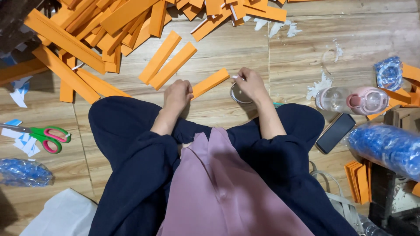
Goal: Applying double-sided tape to orange paper strips while sitting on the floor
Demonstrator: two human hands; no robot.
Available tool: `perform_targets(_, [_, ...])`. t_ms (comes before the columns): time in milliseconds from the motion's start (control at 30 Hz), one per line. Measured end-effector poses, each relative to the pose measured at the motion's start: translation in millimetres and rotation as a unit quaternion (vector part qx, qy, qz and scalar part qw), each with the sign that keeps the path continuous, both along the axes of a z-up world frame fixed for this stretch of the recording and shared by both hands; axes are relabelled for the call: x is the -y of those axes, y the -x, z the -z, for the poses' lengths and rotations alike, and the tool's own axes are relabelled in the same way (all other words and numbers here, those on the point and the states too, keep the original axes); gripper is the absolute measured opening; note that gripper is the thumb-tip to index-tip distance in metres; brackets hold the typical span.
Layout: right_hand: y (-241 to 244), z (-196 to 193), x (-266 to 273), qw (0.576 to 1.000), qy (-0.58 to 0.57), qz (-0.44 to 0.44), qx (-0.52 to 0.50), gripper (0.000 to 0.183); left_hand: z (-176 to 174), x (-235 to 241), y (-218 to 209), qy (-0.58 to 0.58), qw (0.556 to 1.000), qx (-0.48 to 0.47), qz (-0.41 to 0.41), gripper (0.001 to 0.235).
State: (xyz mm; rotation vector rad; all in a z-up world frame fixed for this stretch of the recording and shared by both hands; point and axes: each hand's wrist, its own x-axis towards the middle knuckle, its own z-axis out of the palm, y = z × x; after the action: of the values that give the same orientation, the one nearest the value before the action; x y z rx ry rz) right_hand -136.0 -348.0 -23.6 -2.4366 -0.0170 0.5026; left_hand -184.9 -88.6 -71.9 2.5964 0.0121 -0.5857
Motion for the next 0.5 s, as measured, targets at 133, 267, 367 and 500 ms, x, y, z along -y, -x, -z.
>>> perform_targets(133, [12, 7, -26, 0.999, -0.052, -0.008, 0.004, 0.02, 2, 7, -10, 0.024, 1.0, 0.005, -0.005, 0.019])
perform_targets(267, [33, 4, -59, 0.99, -0.102, -0.064, -0.067, 0.022, -13, 8, -13, 0.071, 0.997, -0.009, -0.015, 0.016])
perform_targets(367, [41, 2, -72, 0.988, -0.064, -0.103, -0.094, 0.025, -29, 6, -12, 0.082, 0.996, -0.018, -0.02, 0.015])
perform_targets(500, [41, 20, -64, 0.986, -0.031, -0.115, -0.112, 0.028, -43, 5, -11, 0.106, 0.993, -0.037, -0.032, 0.018])
